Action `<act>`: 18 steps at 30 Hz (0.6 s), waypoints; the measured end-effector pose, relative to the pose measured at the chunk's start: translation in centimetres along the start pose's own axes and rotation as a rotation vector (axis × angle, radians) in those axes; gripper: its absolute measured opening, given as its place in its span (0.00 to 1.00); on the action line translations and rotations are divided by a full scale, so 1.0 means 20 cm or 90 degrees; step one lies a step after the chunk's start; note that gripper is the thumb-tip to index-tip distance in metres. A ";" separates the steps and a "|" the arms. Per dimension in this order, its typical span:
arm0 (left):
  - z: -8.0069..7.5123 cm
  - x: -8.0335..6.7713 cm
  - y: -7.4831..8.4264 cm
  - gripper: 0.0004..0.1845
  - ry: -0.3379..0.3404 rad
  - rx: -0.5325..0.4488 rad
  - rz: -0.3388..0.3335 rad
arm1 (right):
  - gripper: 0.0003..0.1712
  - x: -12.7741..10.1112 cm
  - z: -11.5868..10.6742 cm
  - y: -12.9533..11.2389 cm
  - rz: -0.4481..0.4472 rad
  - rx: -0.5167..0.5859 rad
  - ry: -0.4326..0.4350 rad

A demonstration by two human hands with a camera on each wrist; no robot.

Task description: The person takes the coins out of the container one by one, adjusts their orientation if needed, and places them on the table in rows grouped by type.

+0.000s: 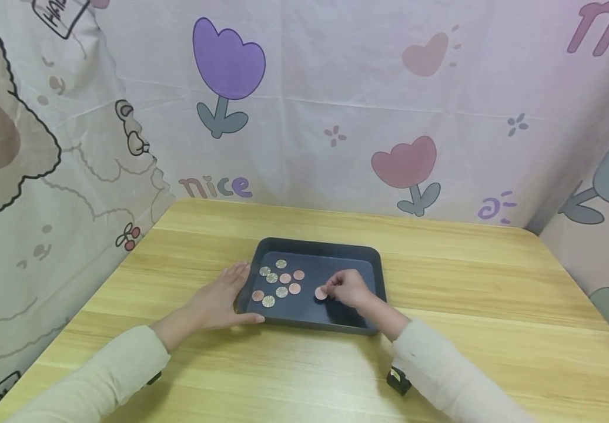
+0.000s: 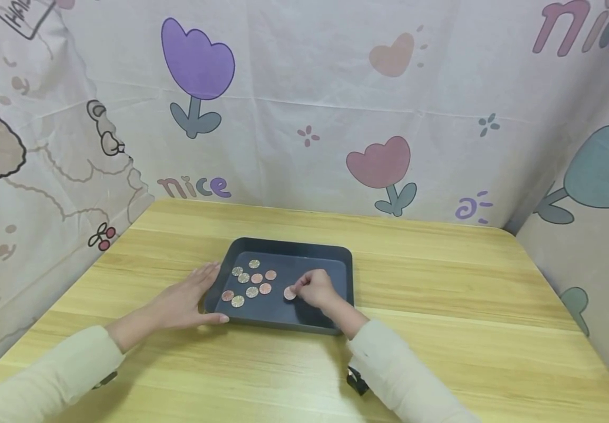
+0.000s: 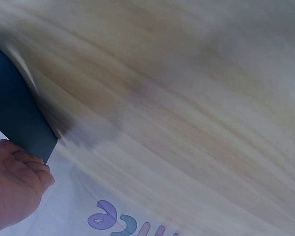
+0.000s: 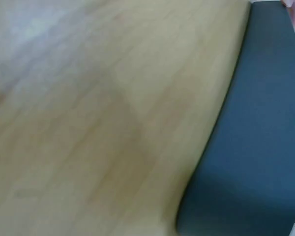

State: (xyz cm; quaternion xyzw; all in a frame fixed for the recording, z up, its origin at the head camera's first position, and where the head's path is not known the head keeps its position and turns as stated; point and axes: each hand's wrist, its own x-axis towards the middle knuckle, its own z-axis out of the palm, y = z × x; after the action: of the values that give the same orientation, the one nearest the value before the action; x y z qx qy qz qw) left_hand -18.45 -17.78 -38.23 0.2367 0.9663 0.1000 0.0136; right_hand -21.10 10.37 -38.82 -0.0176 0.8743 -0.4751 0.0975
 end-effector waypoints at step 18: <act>-0.02 0.00 0.00 0.62 -0.013 0.023 0.008 | 0.10 -0.08 -0.34 -0.03 0.006 0.061 0.018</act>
State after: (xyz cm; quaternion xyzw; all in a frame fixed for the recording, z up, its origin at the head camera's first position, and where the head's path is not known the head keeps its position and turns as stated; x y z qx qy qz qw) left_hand -18.56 -17.84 -37.94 0.2439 0.9663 0.0799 0.0189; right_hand -20.76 15.89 -34.42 -0.0023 0.8519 -0.5162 0.0884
